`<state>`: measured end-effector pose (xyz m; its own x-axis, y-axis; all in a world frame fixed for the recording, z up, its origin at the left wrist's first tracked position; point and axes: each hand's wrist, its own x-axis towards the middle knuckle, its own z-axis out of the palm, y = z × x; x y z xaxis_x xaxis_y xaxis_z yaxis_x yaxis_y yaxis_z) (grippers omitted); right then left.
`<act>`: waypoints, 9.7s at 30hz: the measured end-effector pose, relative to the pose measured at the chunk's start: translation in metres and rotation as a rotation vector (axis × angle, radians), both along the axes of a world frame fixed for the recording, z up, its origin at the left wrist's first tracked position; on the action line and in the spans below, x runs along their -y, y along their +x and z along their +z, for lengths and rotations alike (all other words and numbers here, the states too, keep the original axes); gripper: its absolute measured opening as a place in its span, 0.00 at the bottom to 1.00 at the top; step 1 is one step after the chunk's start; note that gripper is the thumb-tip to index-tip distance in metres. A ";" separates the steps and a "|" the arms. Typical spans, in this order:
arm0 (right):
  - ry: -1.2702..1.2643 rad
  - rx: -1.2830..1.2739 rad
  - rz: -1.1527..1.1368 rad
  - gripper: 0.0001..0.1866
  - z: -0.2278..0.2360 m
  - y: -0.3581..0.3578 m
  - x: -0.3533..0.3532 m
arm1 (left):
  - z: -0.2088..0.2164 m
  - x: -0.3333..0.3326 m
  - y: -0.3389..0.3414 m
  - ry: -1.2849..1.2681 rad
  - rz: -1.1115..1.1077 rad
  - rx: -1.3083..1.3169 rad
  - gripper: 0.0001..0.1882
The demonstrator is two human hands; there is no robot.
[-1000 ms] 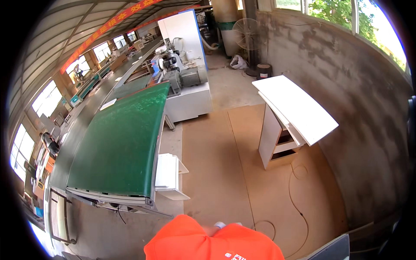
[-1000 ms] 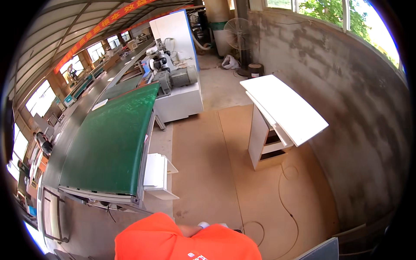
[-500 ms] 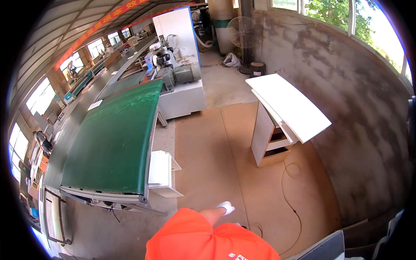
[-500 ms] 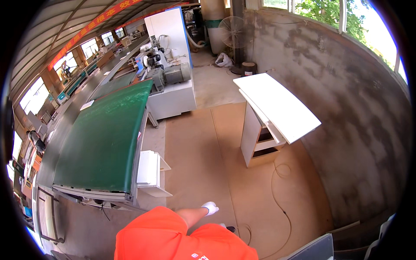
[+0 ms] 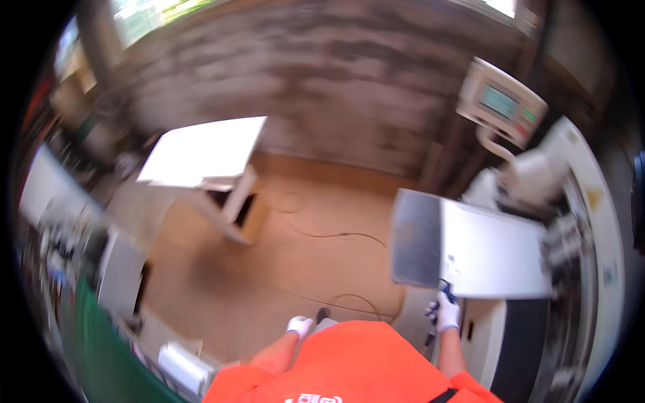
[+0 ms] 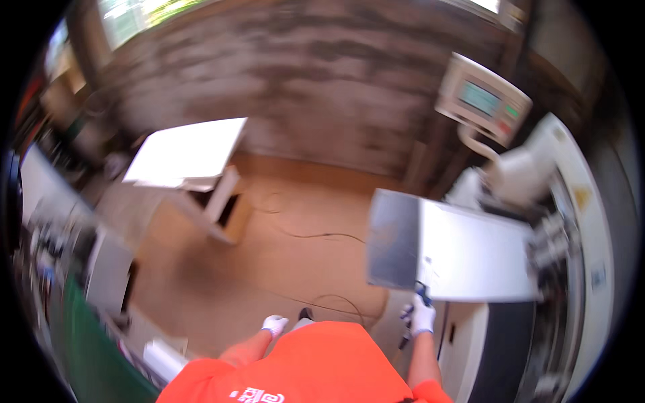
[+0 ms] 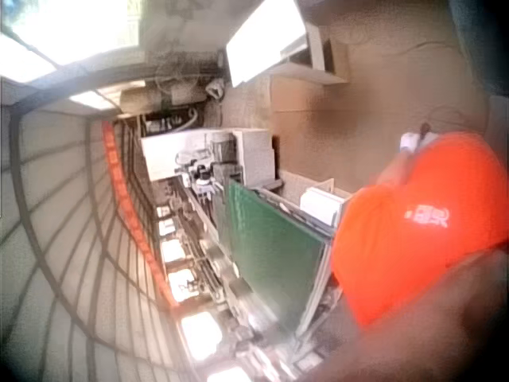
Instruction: The person picks up white wood panels, places them on a conveyor belt, and then feeds them one at a time into a hole-punching or drilling machine while using a nozzle to clear debris.
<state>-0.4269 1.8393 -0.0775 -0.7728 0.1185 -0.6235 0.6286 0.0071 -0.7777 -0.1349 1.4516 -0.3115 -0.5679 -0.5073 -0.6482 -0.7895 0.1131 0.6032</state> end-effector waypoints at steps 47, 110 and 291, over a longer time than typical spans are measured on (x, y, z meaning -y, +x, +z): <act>0.812 0.033 -0.307 0.24 0.031 0.268 -0.136 | 0.114 -0.332 -0.360 1.166 -0.115 -0.046 0.40; -0.326 -0.694 -2.111 0.08 -0.035 0.560 -0.315 | 0.231 -0.574 -0.132 0.454 -1.175 -0.302 0.24; 0.672 -0.138 1.185 0.16 -0.019 0.217 -0.193 | 0.039 -0.151 0.078 0.529 0.666 -0.177 0.08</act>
<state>-0.2102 2.0325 -0.0964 -0.6728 -0.4048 -0.6193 -0.1002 0.8792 -0.4659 -0.0573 1.6028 -0.2727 -0.3747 -0.4269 -0.8230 -0.4815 -0.6690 0.5662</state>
